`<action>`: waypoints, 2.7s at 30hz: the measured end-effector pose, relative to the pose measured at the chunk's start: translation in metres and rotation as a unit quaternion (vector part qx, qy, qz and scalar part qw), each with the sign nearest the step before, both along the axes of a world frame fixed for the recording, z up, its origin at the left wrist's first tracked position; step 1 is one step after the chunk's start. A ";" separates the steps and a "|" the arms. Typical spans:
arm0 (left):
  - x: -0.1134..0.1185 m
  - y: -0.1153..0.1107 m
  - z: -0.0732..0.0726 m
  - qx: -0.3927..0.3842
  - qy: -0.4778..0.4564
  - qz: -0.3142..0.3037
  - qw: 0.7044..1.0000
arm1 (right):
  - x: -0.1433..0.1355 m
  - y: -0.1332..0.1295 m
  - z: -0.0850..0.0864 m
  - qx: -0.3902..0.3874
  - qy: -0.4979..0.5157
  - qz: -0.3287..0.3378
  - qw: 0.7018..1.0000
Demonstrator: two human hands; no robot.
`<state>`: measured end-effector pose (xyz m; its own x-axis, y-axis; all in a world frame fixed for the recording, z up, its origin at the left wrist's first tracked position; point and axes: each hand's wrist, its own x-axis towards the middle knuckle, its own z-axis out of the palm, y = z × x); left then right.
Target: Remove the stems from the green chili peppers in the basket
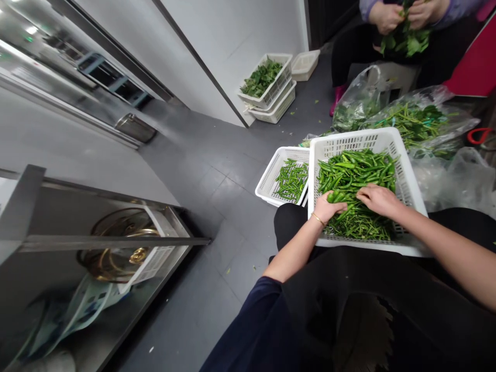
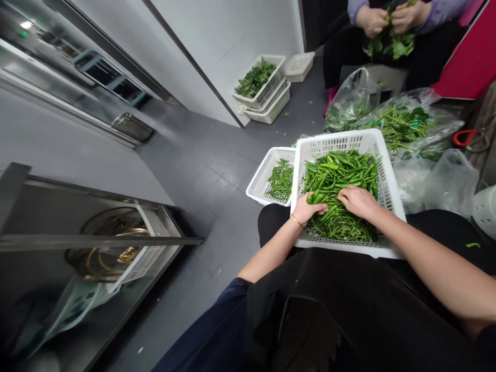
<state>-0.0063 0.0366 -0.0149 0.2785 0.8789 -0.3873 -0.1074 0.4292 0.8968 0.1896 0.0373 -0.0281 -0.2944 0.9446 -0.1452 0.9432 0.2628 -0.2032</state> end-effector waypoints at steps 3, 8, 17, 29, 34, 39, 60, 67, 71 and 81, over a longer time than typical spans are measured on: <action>0.001 0.001 0.003 -0.055 -0.057 -0.019 0.997 | -0.010 -0.006 0.001 -0.029 -0.029 0.029 0.999; -0.011 0.001 0.002 -0.074 -0.057 0.042 0.995 | -0.033 -0.001 -0.009 -0.061 -0.077 -0.001 0.995; -0.007 0.002 -0.006 -0.065 -0.013 0.100 0.993 | -0.039 0.007 -0.009 -0.107 -0.091 0.003 0.990; -0.001 -0.002 0.000 0.032 -0.037 -0.082 0.995 | -0.010 -0.002 0.041 -0.222 0.337 -0.059 0.913; -0.005 -0.001 0.021 -0.011 -0.176 -0.064 0.982 | 0.007 -0.006 0.036 -0.215 0.353 -0.048 0.909; -0.020 0.003 0.014 -0.031 -0.130 -0.024 0.991 | 0.003 -0.006 -0.002 -0.050 -0.008 0.034 0.998; -0.007 -0.002 0.021 0.027 -0.028 -0.183 0.982 | 0.016 -0.010 0.048 -0.161 0.214 0.055 0.962; -0.025 -0.004 0.028 -0.046 -0.171 -0.158 0.971 | 0.041 -0.015 0.020 -0.163 0.222 -0.002 0.961; -0.022 -0.007 0.019 -0.073 -0.179 -0.117 0.974 | 0.020 -0.009 -0.013 -0.071 -0.045 0.052 0.995; -0.006 -0.002 0.016 -0.031 -0.156 -0.031 0.987 | 0.008 0.003 0.048 -0.134 0.398 -0.089 0.903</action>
